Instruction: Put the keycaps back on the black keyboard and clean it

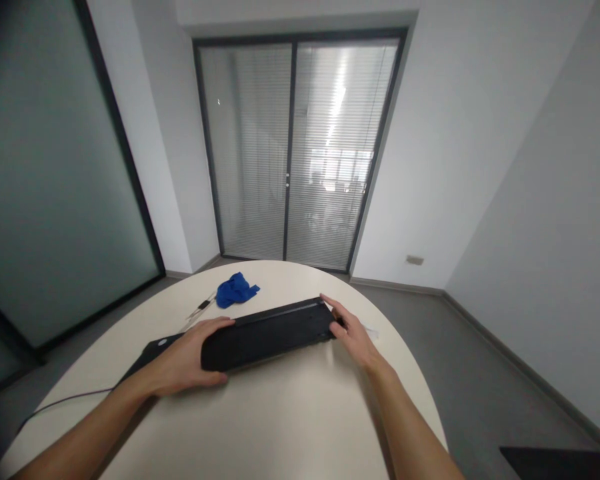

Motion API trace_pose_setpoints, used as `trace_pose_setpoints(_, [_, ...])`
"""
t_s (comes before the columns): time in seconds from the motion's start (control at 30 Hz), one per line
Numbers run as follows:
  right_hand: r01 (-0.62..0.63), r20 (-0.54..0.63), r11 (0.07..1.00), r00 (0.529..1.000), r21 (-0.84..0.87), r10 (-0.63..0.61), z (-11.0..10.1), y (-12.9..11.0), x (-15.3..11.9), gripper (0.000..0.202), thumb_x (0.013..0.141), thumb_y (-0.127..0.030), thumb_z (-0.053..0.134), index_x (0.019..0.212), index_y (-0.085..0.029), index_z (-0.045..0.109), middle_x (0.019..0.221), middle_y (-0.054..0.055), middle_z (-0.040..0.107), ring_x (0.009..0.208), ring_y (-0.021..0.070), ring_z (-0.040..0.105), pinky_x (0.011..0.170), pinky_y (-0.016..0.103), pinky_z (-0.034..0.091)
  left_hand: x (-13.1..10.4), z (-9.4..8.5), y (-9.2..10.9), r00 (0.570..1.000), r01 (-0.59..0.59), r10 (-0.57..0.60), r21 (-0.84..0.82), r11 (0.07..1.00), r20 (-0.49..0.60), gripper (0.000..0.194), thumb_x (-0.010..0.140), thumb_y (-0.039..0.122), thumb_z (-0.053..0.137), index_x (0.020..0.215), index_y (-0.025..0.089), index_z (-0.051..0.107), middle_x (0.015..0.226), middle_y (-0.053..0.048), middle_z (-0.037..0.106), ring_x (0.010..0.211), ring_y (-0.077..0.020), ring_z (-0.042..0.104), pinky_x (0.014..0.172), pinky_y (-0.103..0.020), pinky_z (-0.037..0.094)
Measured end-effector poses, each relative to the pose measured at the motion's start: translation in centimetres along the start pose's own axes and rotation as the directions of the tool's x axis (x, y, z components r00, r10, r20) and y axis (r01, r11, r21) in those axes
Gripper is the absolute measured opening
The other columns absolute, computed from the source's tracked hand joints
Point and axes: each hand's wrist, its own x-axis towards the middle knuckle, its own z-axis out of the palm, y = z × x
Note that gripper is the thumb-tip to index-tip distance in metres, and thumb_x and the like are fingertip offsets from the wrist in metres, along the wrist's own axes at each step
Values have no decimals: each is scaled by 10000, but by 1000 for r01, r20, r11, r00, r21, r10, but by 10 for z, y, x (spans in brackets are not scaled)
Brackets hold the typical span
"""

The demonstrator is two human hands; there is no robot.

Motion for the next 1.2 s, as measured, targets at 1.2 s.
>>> trace_pose_setpoints(1.2, [-196, -204, 979, 962, -47, 183, 13, 0, 12, 419, 920, -550, 412, 870, -202, 638, 805, 33, 653, 766, 222, 582, 714, 320, 443, -26, -81, 0, 916, 276, -212, -153, 949, 340, 430, 813, 586, 630, 1072, 268, 759, 1132, -28, 733, 1090, -278, 648, 950, -301, 478])
